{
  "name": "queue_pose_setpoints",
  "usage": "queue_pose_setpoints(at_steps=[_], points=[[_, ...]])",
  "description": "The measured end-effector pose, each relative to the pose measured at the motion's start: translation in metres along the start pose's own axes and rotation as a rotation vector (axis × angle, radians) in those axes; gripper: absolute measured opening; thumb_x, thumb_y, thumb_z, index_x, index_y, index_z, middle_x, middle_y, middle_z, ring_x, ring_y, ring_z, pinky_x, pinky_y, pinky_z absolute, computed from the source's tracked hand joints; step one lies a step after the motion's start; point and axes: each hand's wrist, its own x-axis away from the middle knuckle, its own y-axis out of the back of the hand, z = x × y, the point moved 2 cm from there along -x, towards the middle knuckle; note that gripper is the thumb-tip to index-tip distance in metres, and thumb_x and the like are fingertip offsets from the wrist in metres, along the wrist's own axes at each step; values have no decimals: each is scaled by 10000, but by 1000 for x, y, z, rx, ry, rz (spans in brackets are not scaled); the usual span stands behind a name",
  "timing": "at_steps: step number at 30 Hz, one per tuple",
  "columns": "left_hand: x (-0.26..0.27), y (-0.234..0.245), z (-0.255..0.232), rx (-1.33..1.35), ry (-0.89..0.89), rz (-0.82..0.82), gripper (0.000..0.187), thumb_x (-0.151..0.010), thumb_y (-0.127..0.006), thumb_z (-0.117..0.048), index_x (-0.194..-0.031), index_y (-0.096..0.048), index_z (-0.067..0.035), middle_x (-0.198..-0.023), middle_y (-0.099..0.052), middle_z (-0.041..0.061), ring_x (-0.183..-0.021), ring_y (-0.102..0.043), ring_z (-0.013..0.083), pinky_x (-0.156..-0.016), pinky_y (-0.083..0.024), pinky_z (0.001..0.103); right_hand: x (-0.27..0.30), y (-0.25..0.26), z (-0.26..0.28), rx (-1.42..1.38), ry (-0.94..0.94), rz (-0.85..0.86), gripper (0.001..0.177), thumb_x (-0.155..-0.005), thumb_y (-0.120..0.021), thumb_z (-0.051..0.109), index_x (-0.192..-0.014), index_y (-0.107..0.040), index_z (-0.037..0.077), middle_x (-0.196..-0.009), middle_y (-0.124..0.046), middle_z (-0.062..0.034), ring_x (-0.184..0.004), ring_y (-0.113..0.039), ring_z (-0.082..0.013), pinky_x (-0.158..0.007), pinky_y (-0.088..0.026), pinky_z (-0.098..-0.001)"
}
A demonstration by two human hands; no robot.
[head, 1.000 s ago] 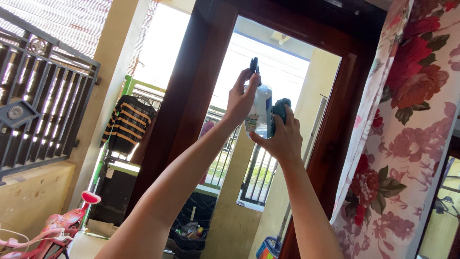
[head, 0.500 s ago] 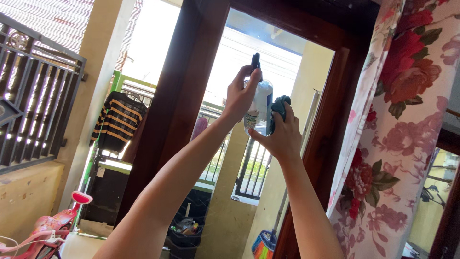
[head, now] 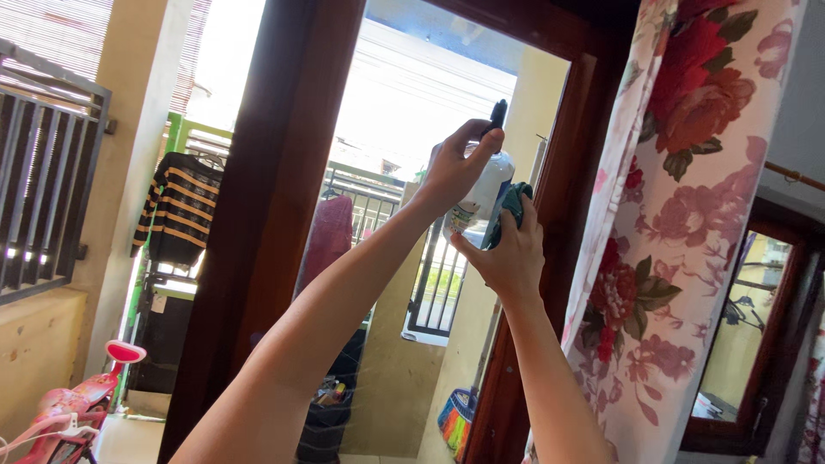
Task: The person cleans a glass door by spraying liquid from a bottle onto the surface and then wiping it with a cloth.
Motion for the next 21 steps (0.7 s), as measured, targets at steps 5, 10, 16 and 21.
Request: queue_pose_setpoints(at_steps=[5,10,16,21], points=[[6,-16,2,-14,-28,89,551,-971,-522,-574,-1213,-670,-102,-1095,-767,90,-1035,-752,216,-865,-578,400,15,4,-13,-27,-6,-19,811,-683,-833,653,-1157,-712,6,-1470,-452,-289,-1225,-560,-510,-862,-571,-577],[18,-19,1,-67,5,128,547,-977,-516,-572,-1189,-679,-95,-1076,-770,93,-1056,-756,221,-891,-577,404,33,6,-14,-90,-43,27,785,-708,-817,665,-1152,-710,26,-1500,-424,-287,-1293,-524,-498,-948,-525,-585],[47,-6,0,-120,-61,13,480,-992,-585,-491,-1182,-683,-61,-1106,-767,113,-1133,-716,246,-954,-544,422,53,0,1,-174,-55,63,841,-696,-814,670,-1210,-685,18,-1498,-422,-282,-1315,-508,-492,-953,-519,-564],[66,20,0,-165,-83,-80,453,-1000,-590,-473,-1192,-666,-69,-1124,-765,110,-1126,-735,252,-957,-573,419,62,-8,22,-236,-2,59,816,-688,-833,648,-1196,-692,25,-1482,-440,-283,-1299,-533,-458,-989,-508,-535]])
